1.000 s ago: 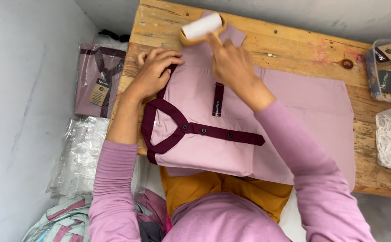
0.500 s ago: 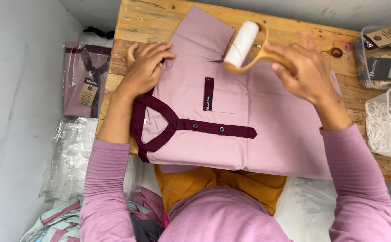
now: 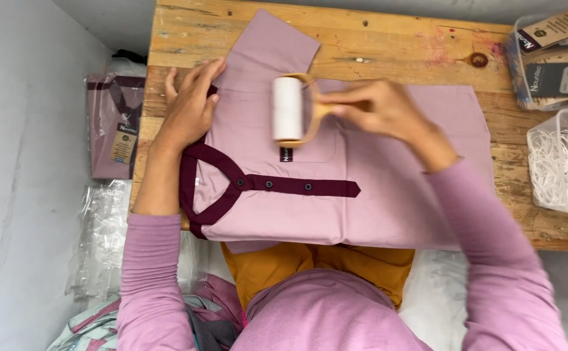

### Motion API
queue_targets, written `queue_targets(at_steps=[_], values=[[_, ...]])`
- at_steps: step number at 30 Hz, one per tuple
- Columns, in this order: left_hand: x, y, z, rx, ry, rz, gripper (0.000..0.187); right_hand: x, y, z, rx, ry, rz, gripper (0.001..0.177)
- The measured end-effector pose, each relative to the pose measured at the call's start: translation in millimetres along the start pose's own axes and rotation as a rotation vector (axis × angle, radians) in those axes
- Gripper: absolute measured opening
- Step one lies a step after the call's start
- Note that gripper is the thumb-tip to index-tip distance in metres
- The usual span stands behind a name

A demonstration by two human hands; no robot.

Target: Folding shirts, cleaning them with a lint roller, attaching tags, and sealing them in plastic bags for retail.

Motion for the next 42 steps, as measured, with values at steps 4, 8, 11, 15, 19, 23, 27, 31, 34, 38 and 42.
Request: queue_targets(at_steps=[4, 8, 11, 15, 19, 23, 27, 31, 34, 38, 42], values=[[0, -5, 2, -0.031, 0.017, 0.008, 0.065, -113, -83, 51, -0.048, 0.069, -0.277, 0.037], [0, -3, 1, -0.059, 0.012, 0.001, 0.064, -206, -117, 109, -0.096, 0.091, -0.594, 0.034], [-1, -3, 2, -0.061, -0.01, -0.037, 0.063, -232, -126, 126, -0.187, 0.098, -0.69, 0.033], [-2, -7, 3, -0.058, -0.019, -0.049, 0.06, -195, -114, 106, -0.197, 0.141, -0.601, 0.037], [-2, -7, 4, -0.041, -0.032, -0.082, 0.06, -102, -77, 64, -0.306, 0.053, -0.397, 0.033], [-2, -5, 2, -0.04, -0.033, -0.076, 0.058, -55, -48, 44, -0.122, 0.011, -0.132, 0.052], [-3, -3, 3, -0.047, -0.032, -0.063, 0.059, -105, -82, 82, -0.283, 0.03, -0.213, 0.033], [-3, -7, 4, -0.052, -0.035, -0.079, 0.058, -208, -154, 123, -0.22, 0.276, -0.67, 0.049], [-4, -9, 4, -0.062, -0.021, -0.067, 0.058, -257, -200, 136, -0.361, 0.266, -0.602, 0.037], [-2, -10, 4, -0.06, -0.027, -0.08, 0.057, -213, -157, 130, -0.522, 0.282, -0.51, 0.038], [-4, -6, 3, -0.049, -0.037, -0.083, 0.058, -130, -113, 94, -0.545, 0.048, -0.218, 0.034]])
Point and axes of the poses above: each hand's wrist, its own x-axis towards the middle knuckle, its own z-axis out of the back of the hand, y = z × x, the point moved 10 cm from there along x, towards the middle knuckle, and after that the axes turned 11 degrees about -x, right-handed, at the moved point
